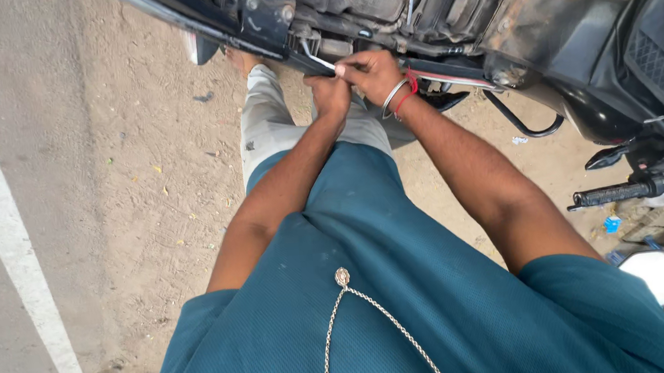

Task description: The person removes the seat of a motorcycle, then uses a wrench and a screwdriver to detach electrical components and wires from the frame.

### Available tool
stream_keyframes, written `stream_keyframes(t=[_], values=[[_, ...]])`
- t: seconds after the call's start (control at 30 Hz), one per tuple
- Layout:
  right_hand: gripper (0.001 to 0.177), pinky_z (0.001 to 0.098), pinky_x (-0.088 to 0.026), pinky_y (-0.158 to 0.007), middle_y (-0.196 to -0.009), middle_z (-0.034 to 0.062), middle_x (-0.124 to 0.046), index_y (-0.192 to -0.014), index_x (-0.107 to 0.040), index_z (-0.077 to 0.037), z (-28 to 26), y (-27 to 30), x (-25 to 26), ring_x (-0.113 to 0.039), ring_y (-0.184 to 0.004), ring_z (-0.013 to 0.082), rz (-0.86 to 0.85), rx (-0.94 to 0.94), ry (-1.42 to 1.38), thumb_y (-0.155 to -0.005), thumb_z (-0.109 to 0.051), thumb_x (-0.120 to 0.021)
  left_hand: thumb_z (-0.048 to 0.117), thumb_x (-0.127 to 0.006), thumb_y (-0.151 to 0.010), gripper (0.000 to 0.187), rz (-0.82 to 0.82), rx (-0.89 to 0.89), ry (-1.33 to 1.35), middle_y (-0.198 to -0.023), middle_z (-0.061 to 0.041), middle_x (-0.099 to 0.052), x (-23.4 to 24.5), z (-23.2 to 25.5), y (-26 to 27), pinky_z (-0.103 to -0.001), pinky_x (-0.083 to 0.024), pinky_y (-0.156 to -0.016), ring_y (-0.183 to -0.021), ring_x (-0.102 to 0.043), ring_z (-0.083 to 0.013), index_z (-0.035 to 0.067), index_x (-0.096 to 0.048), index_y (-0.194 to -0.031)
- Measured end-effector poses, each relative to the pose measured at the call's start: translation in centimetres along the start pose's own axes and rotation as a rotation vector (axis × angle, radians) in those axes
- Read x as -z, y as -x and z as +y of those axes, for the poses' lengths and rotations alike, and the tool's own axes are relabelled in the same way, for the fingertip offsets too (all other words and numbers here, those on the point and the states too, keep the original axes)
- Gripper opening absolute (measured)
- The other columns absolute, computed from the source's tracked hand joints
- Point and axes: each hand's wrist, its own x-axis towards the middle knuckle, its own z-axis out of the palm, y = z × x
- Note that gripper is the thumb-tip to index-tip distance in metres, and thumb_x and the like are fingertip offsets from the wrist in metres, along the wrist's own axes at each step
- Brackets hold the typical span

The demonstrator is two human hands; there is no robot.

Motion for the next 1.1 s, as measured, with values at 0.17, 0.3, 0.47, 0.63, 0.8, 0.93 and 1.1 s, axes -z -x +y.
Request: stream_keyframes(t=[0.17,0.3,0.47,0.63,0.8,0.93,1.1], values=[[0.024,0.0229,-0.050,-0.065,-0.089,0.0037,-0.075,-0.111,-0.080,-0.001,0.4,-0.3,-0.6,-0.061,-0.076,0.0051,0.020,-0.053,-0.075,-0.094,-0.017,-0.079,0.041,-0.073,-0.082,0.086,0.063,-0.085,-0.057,-0.116,-0.034,-0.067,0.1,-0.6,-0.1,-0.048,-0.052,-0.096,-0.112,-0.067,-0.0449,-0.012,-0.030,-0.134],[0.024,0.0206,-0.056,-0.072,-0.094,0.0014,-0.079,-0.111,-0.079,-0.001,0.3,-0.5,-0.5,-0.068,-0.082,0.0037,0.008,0.054,-0.107,-0.094,-0.018,-0.080,0.042,-0.072,-0.078,0.089,0.022,-0.104,-0.093,-0.116,-0.034,-0.069,0.1,-1.3,0.0,-0.047,-0.053,-0.097,-0.112,-0.069,-0.0438,-0.013,-0.030,-0.134],[0.028,0.0205,-0.049,-0.058,-0.075,0.0017,-0.074,-0.100,-0.082,-0.002,-0.7,-0.4,0.1,-0.060,-0.065,0.0030,0.093,0.049,0.134,-0.090,-0.028,-0.086,0.046,-0.084,-0.078,0.104,-0.077,-0.442,-0.308,-0.118,-0.035,-0.063,3.9,-1.9,-0.2,-0.048,-0.050,-0.095,-0.114,-0.064,-0.0477,-0.015,-0.024,-0.137],[0.029,0.0224,-0.044,-0.054,-0.069,0.0026,-0.070,-0.093,-0.081,-0.002,-0.4,-0.3,0.1,-0.056,-0.059,0.0033,0.142,0.018,0.165,-0.087,-0.030,-0.089,0.045,-0.076,-0.086,0.062,-0.270,-0.470,-0.667,-0.105,-0.014,-0.079,11.2,1.0,3.4,-0.043,-0.058,-0.091,-0.097,-0.077,-0.0319,0.005,-0.059,-0.131],[0.031,0.0222,-0.046,-0.053,-0.072,-0.0004,-0.071,-0.087,-0.077,-0.001,0.6,-0.8,0.0,-0.058,-0.061,0.0025,0.153,0.103,0.015,-0.087,-0.028,-0.090,0.023,-0.056,-0.096,0.046,-0.042,-0.786,-0.435,-0.092,-0.021,-0.076,13.4,7.1,5.3,-0.050,-0.055,-0.077,-0.087,-0.073,-0.0372,0.003,-0.055,-0.137],[0.033,0.0265,-0.046,-0.050,-0.067,0.0035,-0.067,-0.085,-0.071,-0.001,0.4,-0.7,-0.1,-0.059,-0.055,0.0078,0.170,-0.157,-0.109,-0.087,-0.029,-0.087,0.020,-0.058,-0.093,0.033,-0.014,-0.762,-0.898,-0.090,-0.025,-0.074,12.6,10.8,0.9,-0.053,-0.053,-0.078,-0.087,-0.071,-0.0430,0.005,-0.066,-0.121],[0.030,0.0266,-0.053,-0.065,-0.081,0.0028,-0.073,-0.091,-0.073,-0.004,2.1,1.7,-1.9,-0.065,-0.069,0.0091,0.433,-0.101,-0.145,-0.093,-0.033,-0.081,0.017,-0.042,-0.091,0.031,-0.352,-0.182,-0.794,-0.078,-0.018,-0.075,12.4,13.9,-0.3,-0.042,-0.048,-0.049,-0.059,-0.068,-0.0269,0.001,-0.062,-0.109]])
